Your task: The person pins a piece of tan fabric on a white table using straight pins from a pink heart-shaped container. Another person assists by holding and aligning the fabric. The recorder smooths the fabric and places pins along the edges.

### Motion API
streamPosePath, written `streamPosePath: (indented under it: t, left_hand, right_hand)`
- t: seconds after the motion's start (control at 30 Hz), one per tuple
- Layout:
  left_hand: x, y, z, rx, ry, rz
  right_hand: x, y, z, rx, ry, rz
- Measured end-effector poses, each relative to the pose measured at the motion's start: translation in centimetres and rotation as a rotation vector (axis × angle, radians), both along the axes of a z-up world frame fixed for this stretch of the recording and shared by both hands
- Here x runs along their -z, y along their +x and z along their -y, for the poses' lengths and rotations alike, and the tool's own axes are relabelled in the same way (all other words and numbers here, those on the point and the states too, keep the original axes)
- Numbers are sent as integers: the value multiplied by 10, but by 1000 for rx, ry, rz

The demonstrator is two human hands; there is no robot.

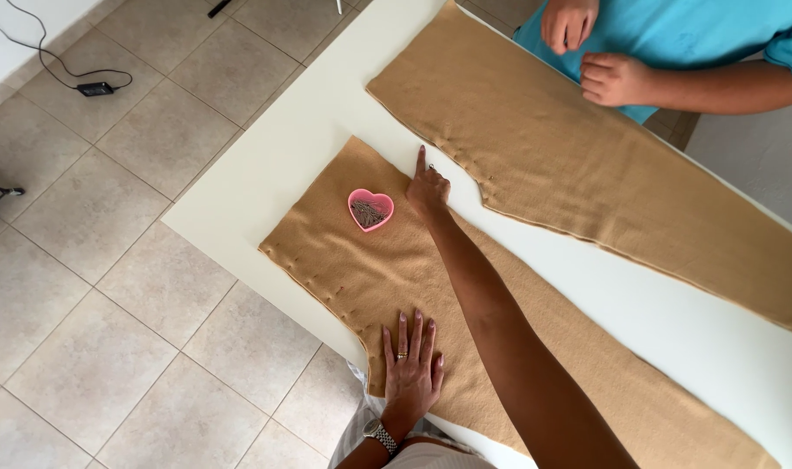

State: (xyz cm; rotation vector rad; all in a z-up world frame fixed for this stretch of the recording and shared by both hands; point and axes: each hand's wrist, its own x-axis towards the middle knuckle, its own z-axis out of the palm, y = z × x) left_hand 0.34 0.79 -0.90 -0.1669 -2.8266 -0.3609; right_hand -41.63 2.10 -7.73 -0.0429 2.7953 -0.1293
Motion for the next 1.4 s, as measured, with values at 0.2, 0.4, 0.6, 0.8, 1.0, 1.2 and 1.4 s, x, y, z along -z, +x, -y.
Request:
streamPosePath:
  t: [0.2,0.4,0.6,0.8,1.0,1.2,1.4]
  left_hand:
    - [2,-1,0,4,-4,24]
    - [2,-1,-1,1,-13,11]
    - [3,-1,-1,12,11,25]
    - [-3,-3,1,15,-2,-7]
    - [-3,-2,2,-9,-62,3]
    - [-5,-2,1,1,-42,-11]
    - [0,0,-1,17,-2,9]
  right_hand:
    - [-26,7,3,18,-28,-17]
    - [-14,-10,-14,80,-226,-71]
    - [-26,-12,-16,51,-229,-44]
    - [-113,7,-11,307,-520,228]
    - [-68,-13,-11,255,-404,174]
    - [-9,-34,-19,117,-241,34]
    - [-9,-15,-17,91,-237,-46]
